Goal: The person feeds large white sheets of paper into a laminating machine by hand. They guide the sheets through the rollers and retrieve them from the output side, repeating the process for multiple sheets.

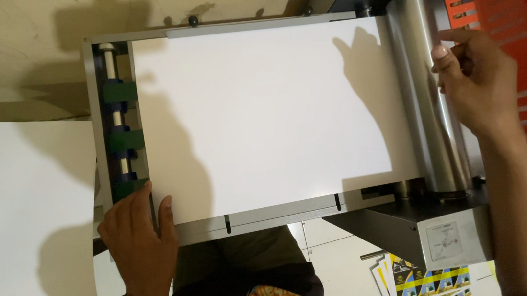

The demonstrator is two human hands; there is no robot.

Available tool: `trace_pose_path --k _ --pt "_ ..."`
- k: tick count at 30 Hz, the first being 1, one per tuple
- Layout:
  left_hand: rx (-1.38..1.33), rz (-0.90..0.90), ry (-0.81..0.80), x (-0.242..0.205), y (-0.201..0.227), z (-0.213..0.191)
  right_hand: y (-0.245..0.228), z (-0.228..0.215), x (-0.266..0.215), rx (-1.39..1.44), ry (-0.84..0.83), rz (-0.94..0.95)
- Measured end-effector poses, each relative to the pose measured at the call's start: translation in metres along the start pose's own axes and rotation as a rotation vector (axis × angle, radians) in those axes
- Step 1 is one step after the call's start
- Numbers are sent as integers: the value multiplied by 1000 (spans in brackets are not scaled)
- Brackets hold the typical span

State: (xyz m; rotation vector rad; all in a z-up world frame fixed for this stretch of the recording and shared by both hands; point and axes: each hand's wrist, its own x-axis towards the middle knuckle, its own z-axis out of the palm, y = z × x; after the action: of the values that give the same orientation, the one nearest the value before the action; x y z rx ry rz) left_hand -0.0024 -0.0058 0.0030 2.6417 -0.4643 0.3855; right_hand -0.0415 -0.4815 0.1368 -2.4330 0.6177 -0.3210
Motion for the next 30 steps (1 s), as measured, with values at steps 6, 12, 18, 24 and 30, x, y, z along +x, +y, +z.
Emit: trace_pose_path --k 6,12,18,24,30 --pt "-19 -10 -29 1 1 0 -3 1 0 -48 -23 -42" --pt "-39 25 -4 1 1 1 5 4 1 -40 -14 -44" --pt "-48 21 7 1 1 4 -1 6 0 2 1 -16" --pt "-60 -15 -31 1 4 4 -2 6 -1 -4 2 17" --pt "-61 45 18 3 6 4 5 9 1 41 9 1"
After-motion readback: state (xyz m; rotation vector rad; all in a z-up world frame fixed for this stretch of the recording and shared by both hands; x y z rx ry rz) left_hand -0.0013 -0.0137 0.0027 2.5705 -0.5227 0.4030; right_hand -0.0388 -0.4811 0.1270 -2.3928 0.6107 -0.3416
